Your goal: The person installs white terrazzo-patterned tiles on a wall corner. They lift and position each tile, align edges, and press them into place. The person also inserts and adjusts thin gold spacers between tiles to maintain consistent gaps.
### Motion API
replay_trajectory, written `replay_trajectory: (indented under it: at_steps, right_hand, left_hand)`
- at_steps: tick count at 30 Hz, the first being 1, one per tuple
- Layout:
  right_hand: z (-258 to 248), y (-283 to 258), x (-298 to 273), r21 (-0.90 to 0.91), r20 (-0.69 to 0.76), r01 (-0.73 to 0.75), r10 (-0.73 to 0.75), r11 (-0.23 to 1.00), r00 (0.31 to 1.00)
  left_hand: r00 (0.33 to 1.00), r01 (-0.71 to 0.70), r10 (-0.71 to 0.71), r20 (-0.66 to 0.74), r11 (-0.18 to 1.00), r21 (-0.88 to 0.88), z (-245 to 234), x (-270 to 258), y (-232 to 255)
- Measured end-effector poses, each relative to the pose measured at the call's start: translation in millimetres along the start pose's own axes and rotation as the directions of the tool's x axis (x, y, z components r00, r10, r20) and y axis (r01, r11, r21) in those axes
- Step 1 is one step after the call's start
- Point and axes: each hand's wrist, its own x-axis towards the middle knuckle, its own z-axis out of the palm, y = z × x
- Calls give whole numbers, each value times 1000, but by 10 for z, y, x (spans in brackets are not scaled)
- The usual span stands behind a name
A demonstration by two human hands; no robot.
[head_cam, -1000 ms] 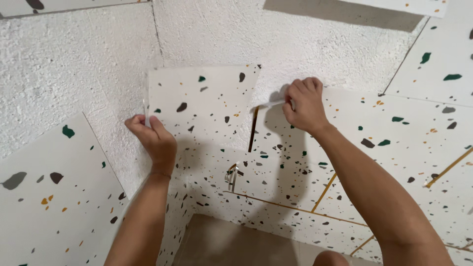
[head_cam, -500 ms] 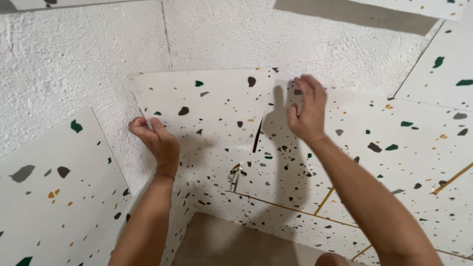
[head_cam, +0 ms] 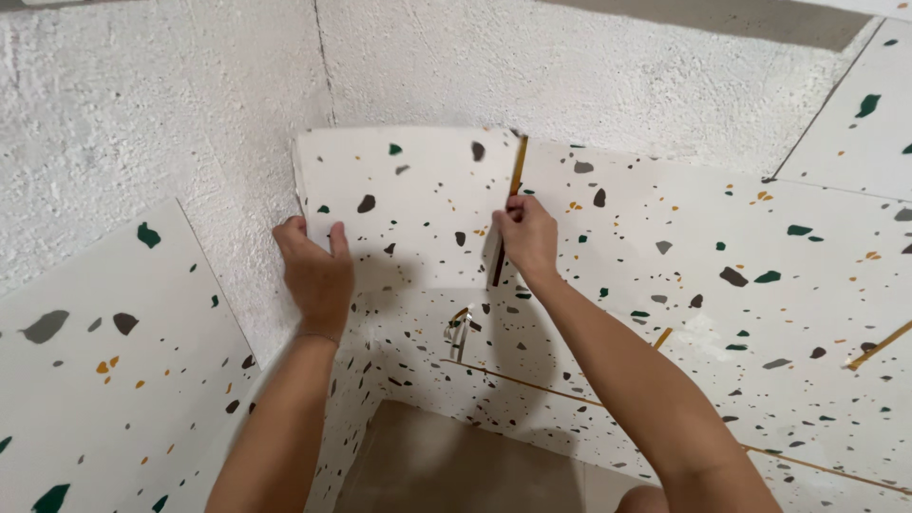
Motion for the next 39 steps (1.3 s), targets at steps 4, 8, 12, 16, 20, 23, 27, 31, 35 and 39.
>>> replay_trajectory:
  at_steps: [4,8,12,16,20,23,27,31,35,39]
  right_hand:
    - [57,-41,19,-71,-30,-26,23,997,999]
    - [79,-52,21,-123,-67,-39,31,992,997]
    - [44,-19,30,-179,-51,-17,8,984,999]
    - [34,13,-20,-132,-72,21,-31,991,997]
    - [-2,21,-116,-62,-95,58,-63,996,994]
    - [0,-9,-138,-34,-80,51,-53,998,995]
    - [8,50,-203,9,-75,74,-73,997,995]
    - [9,95,-256,43,-81,90,-86,995,993]
    - [29,79,-189,57,-67,84,-80,995,995]
    - [7,65,-129,-10,-37,64,-64,998,997]
  left_hand:
    - [995,-84,78,58,991,105,-97,-16,-60]
    - [979,-192,178,96,968,163,-87,-21,-178]
    - [954,-300,293,61,929,219,36,56,-309]
    - [957,-291,288,43,939,186,204,213,-381]
    - [982,12,-36,184,991,133,395,294,-365]
    - [977,-210,215,-1,956,204,492,368,-384]
    - [991,-132,127,44,983,130,628,391,-459]
    - [986,-162,168,-17,970,184,787,366,-402]
    - [965,-249,260,-43,953,170,796,309,-408]
    - [953,-302,303,13,944,135,777,338,-476]
